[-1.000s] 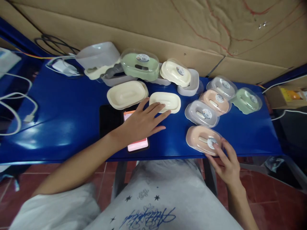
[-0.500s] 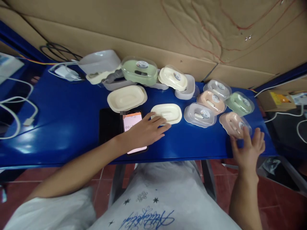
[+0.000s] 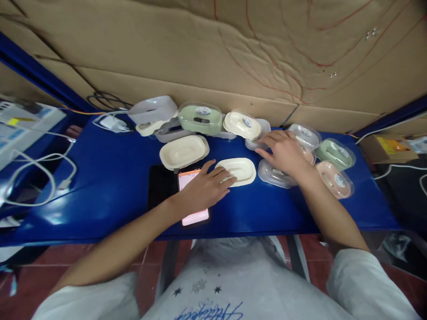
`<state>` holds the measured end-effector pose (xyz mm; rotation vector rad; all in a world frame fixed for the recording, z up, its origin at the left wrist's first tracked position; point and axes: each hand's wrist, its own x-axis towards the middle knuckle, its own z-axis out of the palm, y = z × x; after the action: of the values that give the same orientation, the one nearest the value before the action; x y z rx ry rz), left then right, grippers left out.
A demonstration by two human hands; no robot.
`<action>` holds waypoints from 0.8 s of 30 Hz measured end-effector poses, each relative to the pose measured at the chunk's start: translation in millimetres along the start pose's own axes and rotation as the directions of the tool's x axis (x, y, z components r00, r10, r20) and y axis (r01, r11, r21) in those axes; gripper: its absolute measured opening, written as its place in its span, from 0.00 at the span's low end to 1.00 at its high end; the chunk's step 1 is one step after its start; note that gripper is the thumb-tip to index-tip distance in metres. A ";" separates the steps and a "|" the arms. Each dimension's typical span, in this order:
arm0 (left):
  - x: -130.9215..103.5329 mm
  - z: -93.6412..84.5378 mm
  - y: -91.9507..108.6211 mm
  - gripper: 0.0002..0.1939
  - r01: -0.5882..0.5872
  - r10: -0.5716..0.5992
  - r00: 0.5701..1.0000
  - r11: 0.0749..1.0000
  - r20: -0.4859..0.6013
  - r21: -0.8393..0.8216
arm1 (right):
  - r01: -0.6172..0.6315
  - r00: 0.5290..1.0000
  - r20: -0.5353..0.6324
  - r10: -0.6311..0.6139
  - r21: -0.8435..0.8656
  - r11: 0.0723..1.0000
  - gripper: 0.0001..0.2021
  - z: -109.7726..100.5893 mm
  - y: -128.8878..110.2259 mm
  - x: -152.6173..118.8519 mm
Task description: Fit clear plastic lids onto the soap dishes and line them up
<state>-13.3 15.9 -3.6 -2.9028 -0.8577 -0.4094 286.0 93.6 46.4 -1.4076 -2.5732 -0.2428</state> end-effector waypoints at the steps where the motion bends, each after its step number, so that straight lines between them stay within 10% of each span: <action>1: 0.0 0.4 -0.9 0.16 0.007 -0.008 1.000 1.000 0.005 0.002 | 0.015 0.999 0.038 -0.015 -0.011 1.000 0.17 5.3 5.9 8.7; 13: -3.2 1.1 -5.4 0.16 0.004 -0.007 0.998 0.999 0.069 0.046 | 0.083 0.994 0.039 -0.102 0.334 0.939 0.20 -39.6 29.3 30.4; 24: -5.0 -18.6 -4.6 0.11 -0.139 0.142 0.989 0.986 -0.030 0.088 | 0.162 0.986 -0.047 -0.159 0.488 0.858 0.12 -57.3 -31.1 -33.6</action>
<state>-24.1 14.3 12.9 -2.8450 -0.6431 -0.4017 282.8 36.1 91.9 -1.0028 -2.4966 0.3672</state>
